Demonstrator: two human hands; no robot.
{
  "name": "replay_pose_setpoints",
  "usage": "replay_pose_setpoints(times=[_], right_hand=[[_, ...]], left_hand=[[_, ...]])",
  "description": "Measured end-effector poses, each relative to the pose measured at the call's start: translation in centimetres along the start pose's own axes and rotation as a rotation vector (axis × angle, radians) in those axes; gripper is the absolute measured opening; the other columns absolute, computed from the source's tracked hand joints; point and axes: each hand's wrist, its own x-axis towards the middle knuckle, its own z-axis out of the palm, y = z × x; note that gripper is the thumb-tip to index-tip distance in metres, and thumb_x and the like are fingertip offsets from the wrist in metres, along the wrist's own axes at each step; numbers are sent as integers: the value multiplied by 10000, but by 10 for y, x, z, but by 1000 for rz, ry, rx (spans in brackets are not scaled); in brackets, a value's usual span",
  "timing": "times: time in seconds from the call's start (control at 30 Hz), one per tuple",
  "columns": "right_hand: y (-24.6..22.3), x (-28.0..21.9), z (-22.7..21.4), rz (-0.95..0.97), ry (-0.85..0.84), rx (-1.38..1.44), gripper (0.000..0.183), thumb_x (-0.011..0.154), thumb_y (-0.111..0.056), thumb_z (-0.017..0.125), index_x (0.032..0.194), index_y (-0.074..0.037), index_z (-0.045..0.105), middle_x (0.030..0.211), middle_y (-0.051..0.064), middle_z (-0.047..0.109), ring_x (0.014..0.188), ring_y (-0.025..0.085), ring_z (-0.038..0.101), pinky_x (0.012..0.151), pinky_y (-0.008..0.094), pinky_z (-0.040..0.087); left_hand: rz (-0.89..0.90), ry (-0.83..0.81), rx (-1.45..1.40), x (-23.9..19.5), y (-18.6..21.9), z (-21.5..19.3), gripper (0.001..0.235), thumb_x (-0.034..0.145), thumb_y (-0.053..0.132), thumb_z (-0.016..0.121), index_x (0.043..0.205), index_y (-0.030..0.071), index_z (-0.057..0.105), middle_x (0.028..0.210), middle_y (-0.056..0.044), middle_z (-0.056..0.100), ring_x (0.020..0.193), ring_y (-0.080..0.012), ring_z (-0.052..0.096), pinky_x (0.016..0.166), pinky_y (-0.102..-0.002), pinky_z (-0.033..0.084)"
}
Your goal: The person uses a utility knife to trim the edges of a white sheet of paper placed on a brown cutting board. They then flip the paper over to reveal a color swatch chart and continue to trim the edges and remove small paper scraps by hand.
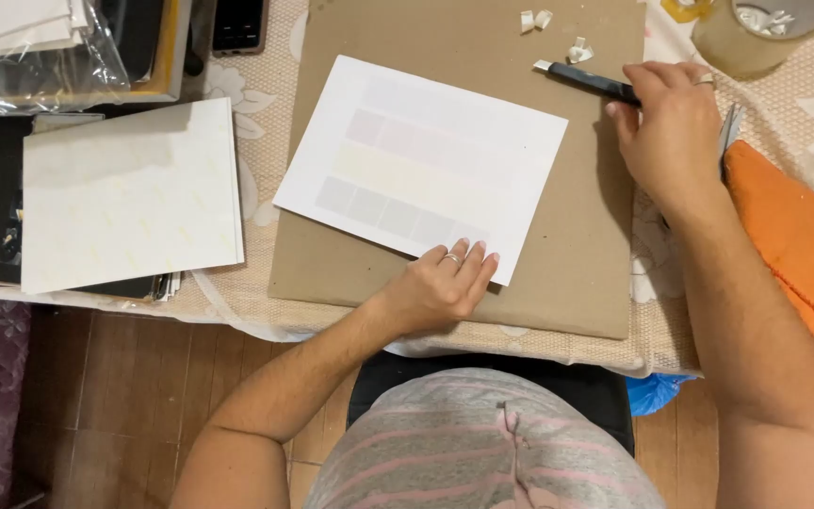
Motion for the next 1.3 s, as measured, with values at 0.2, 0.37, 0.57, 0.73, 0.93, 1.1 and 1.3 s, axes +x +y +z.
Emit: replay_pose_setpoints(times=[0.2,0.37,0.57,0.73,0.93,1.1,1.3], right_hand=[[16,-9,31,-9,0,-71,307,965,-141,824,1252,-44,776,1045,151,629,907,389,533,746,451,473],[0,-6,14,82,-10,19,190,1015,-45,711,1195,17,709,1115,194,589,887,410,569,704,516,474],[-17,-5,-4,158,-57,282,192,1103,-51,564,1260,54,600,1115,214,664,981,405,576,824,505,435],[-28,-3,-16,162,-45,490,231,1073,-3,629,1298,49,641,1136,178,642,976,285,578,812,385,468],[-46,-2,-42,476,-270,754,225,1065,-82,632,1290,-70,647,1006,35,594,768,115,528,702,254,504],[-36,-15,-41,654,-362,889,233,1006,-143,660,1238,-126,670,1060,-36,664,816,37,533,741,179,480],[-43,-18,-52,790,-503,884,125,923,-142,750,1032,-88,720,670,42,607,452,60,286,377,206,220]], left_hand=[[35,-24,-106,-1,-8,-2,234,951,27,526,1040,32,742,1022,-156,746,906,-252,743,624,-284,496],[73,2,-311,-10,-19,-10,180,975,11,566,1042,14,734,1072,-148,742,967,-259,731,844,-369,600],[-136,24,-787,-43,-35,-23,41,945,23,715,973,14,744,1086,-126,752,1051,-320,715,982,-489,566],[-370,-56,-831,-76,-59,-23,172,867,-15,800,1006,82,777,1107,-79,758,1091,-289,726,1021,-495,555],[-511,-142,-855,-75,-93,-23,249,839,-68,767,993,127,782,1156,-57,745,1180,-302,683,1079,-505,509],[-657,-379,-925,-10,-117,-35,170,858,37,628,896,121,771,1127,-93,764,1125,-251,694,1051,-530,481],[-394,-344,-955,57,-104,65,392,931,148,605,1318,88,619,1458,-100,561,1417,-338,434,1140,-568,301]])
